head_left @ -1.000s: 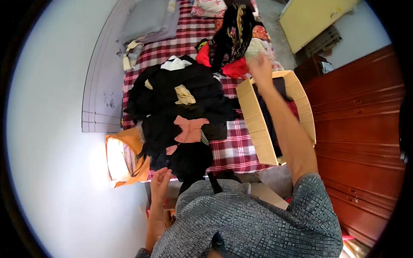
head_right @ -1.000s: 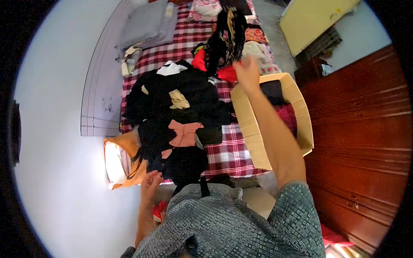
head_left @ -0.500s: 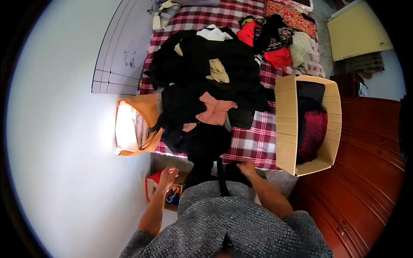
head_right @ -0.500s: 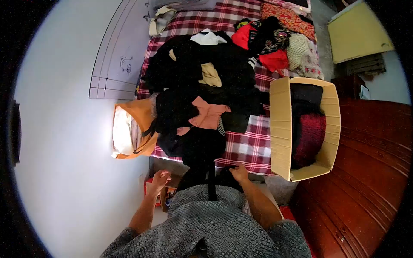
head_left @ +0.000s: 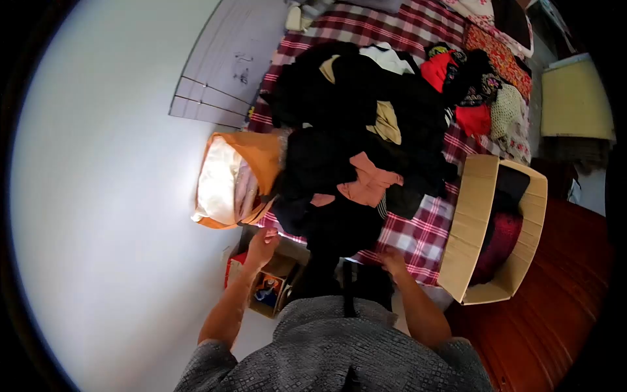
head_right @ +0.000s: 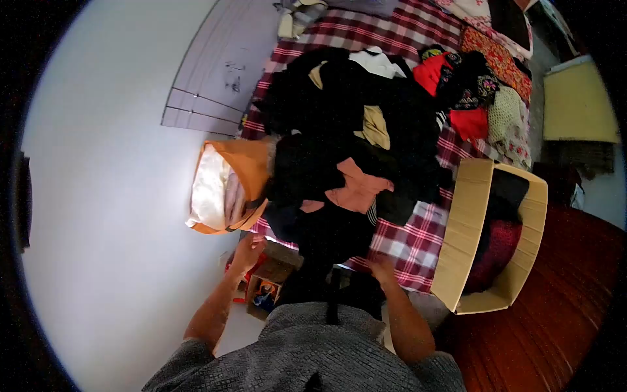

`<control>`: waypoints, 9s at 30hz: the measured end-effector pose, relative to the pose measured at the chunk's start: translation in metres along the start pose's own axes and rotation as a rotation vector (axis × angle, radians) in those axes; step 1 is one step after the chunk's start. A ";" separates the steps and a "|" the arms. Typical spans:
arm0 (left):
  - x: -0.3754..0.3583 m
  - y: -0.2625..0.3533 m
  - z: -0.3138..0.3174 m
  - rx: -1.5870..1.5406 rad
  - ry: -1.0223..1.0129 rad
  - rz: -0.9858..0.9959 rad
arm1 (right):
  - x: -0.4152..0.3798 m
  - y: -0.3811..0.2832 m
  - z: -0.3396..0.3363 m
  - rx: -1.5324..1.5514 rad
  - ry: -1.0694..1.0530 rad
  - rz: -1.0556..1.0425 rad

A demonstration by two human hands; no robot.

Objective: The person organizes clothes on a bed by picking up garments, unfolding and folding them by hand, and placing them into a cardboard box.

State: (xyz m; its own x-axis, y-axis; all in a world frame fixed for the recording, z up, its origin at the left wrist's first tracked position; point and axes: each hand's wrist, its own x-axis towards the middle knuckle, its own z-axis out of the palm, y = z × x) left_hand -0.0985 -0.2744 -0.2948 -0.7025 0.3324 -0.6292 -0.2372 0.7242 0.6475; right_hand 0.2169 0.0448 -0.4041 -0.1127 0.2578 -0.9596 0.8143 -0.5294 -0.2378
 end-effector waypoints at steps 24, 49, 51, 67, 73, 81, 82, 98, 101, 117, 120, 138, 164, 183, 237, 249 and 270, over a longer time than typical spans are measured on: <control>-0.031 0.024 0.021 -0.290 -0.288 -0.432 | -0.044 -0.103 0.079 0.335 -0.307 -0.263; 0.033 0.341 0.020 -1.025 -0.434 -0.107 | -0.288 -0.207 0.038 0.312 -0.434 -1.084; 0.100 0.276 0.018 -0.766 -0.394 -0.237 | -0.252 -0.196 0.038 0.374 -0.164 -0.997; 0.060 0.201 0.148 -0.376 -0.492 -0.337 | -0.251 -0.111 0.056 -0.651 -0.240 -0.902; 0.009 0.300 0.100 -0.911 -0.688 -0.197 | -0.208 -0.067 0.043 0.097 -0.289 -0.813; -0.038 0.337 0.047 -1.216 -1.089 0.067 | -0.182 -0.099 0.016 0.620 0.085 -0.871; -0.049 0.345 0.040 -1.179 -1.054 0.137 | -0.184 -0.109 0.009 0.626 0.086 -0.882; -0.101 0.354 -0.085 -1.074 -0.698 0.807 | -0.245 -0.203 -0.038 0.383 0.110 -1.310; -0.096 0.331 -0.107 -1.229 -0.521 0.724 | -0.273 -0.169 -0.075 0.579 0.252 -1.281; -0.150 0.280 -0.159 -0.940 0.269 0.942 | -0.453 -0.110 -0.151 0.060 0.761 -1.436; -0.111 0.360 -0.147 -0.762 0.502 0.984 | -0.448 -0.152 -0.177 -0.010 0.806 -1.505; 0.193 0.177 0.050 0.228 0.146 0.322 | 0.073 -0.134 -0.119 0.373 0.601 -0.354; 0.429 0.300 0.116 -0.987 0.127 -0.287 | 0.226 -0.224 -0.159 1.747 0.071 0.101; 0.434 0.318 0.068 -1.447 -0.196 0.200 | 0.039 -0.410 -0.149 1.381 0.471 -1.034; 0.169 -0.011 0.023 0.396 0.224 0.111 | 0.140 -0.016 -0.013 -0.155 0.227 -0.220; 0.109 0.012 0.028 0.319 0.091 0.227 | 0.018 -0.041 -0.032 0.351 -0.080 -0.230; 0.213 0.278 0.018 -0.976 -0.372 -0.117 | -0.048 -0.283 -0.112 1.152 0.041 -0.555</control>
State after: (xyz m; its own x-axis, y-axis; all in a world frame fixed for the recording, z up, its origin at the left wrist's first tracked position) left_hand -0.3022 0.0089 -0.2564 -0.4291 0.5767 -0.6952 -0.8443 0.0175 0.5356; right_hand 0.0556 0.2727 -0.2734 -0.2431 0.6823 -0.6895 -0.3000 -0.7289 -0.6154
